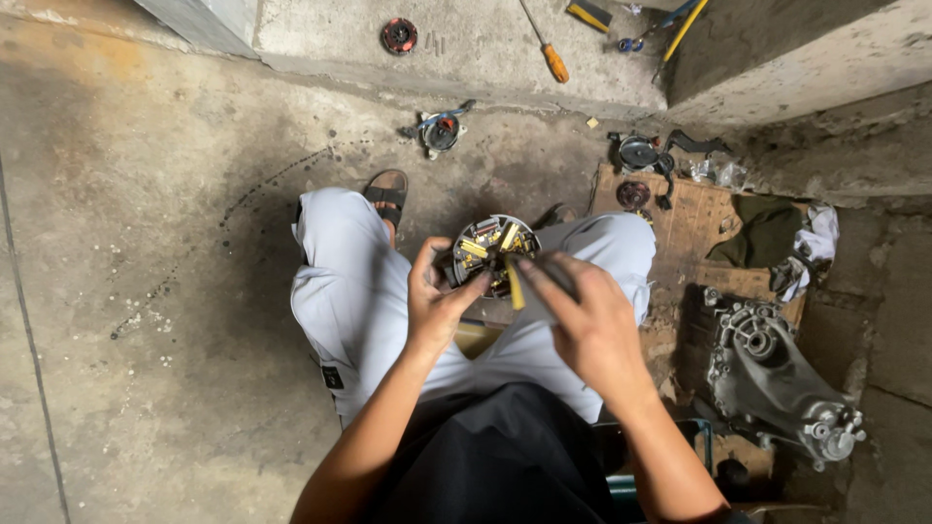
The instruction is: The person sits on a low stool and uses a screwdriver to adjust a clutch disc. They then use a sanding block to sand the friction surfaces of the disc, rotating it to work on different sections. The person continues to sand and inspect the disc throughout the clip.
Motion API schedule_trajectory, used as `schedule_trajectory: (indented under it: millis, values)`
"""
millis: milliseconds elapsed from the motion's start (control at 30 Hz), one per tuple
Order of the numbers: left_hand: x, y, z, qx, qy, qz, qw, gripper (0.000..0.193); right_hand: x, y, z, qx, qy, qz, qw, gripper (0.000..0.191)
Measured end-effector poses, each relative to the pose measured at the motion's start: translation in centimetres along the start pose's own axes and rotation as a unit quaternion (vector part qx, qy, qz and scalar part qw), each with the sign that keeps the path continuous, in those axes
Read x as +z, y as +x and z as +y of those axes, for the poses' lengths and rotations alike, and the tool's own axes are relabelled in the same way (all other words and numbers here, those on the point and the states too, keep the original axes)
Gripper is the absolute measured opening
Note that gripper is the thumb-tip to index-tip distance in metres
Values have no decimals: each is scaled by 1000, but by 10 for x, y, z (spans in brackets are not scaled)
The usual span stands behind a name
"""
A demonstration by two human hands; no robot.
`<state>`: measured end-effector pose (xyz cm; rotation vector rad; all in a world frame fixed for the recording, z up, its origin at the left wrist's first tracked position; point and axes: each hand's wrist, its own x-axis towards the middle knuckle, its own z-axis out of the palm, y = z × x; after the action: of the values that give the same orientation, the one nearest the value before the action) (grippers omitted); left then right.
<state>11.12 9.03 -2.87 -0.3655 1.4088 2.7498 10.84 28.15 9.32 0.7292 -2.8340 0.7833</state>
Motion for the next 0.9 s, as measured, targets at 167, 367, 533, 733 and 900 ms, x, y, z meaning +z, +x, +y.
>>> schedule_trajectory:
  millis: [167,367,533,733,900]
  values:
    - [-2,-6,-2,68,97,-29,993,40,11,5,-13,-63,-34,-5,997,80]
    - [2,-10,3,85,200,5,976,40,11,6,-8,-72,-15,-43,996,79]
    - [5,-12,5,79,237,24,968,40,12,5,-11,-54,-15,-63,996,81]
    - [6,-10,2,66,241,33,968,43,16,3,-9,-57,-44,-51,996,79]
    - [8,-9,0,53,211,35,975,40,18,2,-5,-55,-47,-44,996,79]
